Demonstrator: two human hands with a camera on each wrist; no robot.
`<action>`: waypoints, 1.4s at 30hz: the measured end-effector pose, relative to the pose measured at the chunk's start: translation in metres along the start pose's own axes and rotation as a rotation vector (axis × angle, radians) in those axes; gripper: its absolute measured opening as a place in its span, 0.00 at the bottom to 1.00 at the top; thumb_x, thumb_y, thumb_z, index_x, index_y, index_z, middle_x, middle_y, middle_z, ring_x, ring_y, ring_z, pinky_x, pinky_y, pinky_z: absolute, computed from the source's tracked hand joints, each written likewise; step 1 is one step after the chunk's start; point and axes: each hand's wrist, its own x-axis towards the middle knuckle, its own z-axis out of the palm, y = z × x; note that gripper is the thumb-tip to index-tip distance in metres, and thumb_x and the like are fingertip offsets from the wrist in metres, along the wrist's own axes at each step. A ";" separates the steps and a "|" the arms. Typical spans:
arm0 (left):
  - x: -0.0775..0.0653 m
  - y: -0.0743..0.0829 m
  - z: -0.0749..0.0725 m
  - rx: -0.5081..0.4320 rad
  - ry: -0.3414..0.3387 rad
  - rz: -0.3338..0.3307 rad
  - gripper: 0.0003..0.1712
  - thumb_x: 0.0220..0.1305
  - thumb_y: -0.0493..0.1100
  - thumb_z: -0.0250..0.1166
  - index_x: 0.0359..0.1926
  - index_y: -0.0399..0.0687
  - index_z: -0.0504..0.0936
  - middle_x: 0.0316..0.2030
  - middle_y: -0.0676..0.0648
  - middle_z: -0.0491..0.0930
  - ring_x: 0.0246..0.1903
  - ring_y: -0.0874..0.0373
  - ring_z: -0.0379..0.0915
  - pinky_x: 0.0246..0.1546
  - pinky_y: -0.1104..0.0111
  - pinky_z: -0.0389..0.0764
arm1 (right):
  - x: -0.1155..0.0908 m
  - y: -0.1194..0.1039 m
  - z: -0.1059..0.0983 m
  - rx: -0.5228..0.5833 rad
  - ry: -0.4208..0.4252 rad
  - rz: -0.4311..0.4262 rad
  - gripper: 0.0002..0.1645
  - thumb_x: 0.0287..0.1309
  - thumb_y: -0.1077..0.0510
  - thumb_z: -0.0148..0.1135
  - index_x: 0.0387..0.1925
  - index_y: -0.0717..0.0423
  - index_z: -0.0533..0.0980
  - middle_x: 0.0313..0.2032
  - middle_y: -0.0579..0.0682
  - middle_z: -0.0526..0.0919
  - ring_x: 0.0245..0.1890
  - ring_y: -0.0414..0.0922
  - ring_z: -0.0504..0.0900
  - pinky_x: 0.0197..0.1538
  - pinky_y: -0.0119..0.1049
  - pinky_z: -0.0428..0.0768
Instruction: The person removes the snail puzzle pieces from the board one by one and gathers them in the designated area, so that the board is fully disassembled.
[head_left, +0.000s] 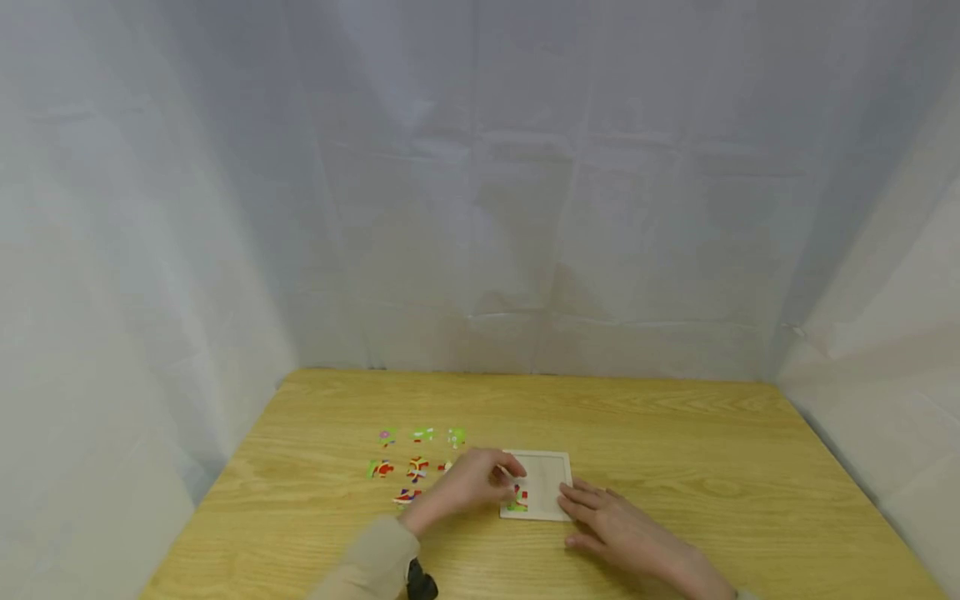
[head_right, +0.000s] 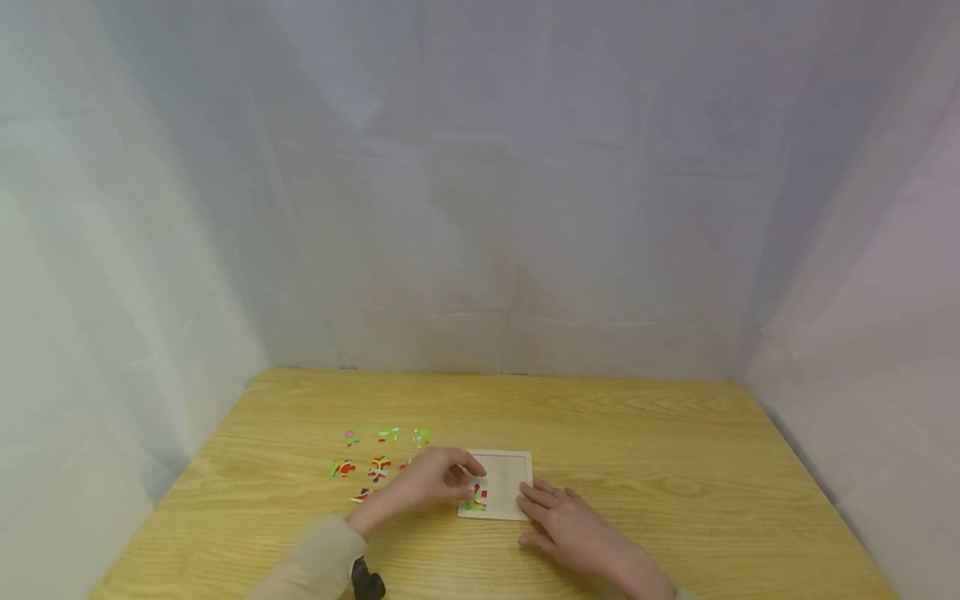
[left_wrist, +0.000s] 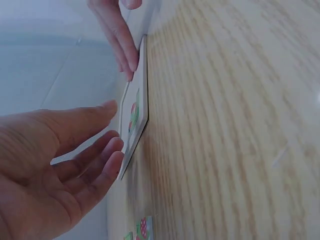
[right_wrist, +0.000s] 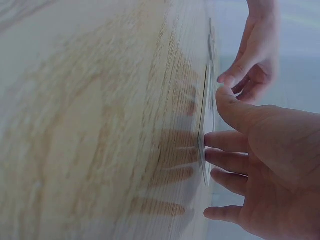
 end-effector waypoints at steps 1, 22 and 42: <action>0.000 0.000 0.002 0.010 -0.006 -0.005 0.15 0.55 0.33 0.76 0.45 0.40 0.87 0.39 0.47 0.86 0.36 0.58 0.81 0.37 0.73 0.79 | 0.000 0.000 0.000 -0.004 0.004 -0.003 0.38 0.73 0.38 0.53 0.70 0.61 0.70 0.72 0.58 0.68 0.72 0.61 0.65 0.66 0.65 0.66; -0.005 0.015 0.007 0.172 0.006 -0.088 0.21 0.47 0.39 0.82 0.43 0.42 0.86 0.31 0.52 0.78 0.31 0.64 0.72 0.35 0.74 0.75 | 0.000 -0.002 0.001 -0.006 0.035 -0.018 0.38 0.72 0.38 0.53 0.69 0.63 0.71 0.71 0.59 0.69 0.71 0.61 0.66 0.65 0.66 0.68; -0.003 0.019 0.008 0.222 0.011 -0.090 0.18 0.47 0.40 0.83 0.39 0.43 0.86 0.30 0.53 0.75 0.28 0.67 0.67 0.32 0.74 0.72 | 0.000 0.001 0.002 -0.028 0.038 -0.019 0.38 0.72 0.38 0.54 0.69 0.62 0.71 0.71 0.59 0.69 0.71 0.61 0.66 0.64 0.66 0.69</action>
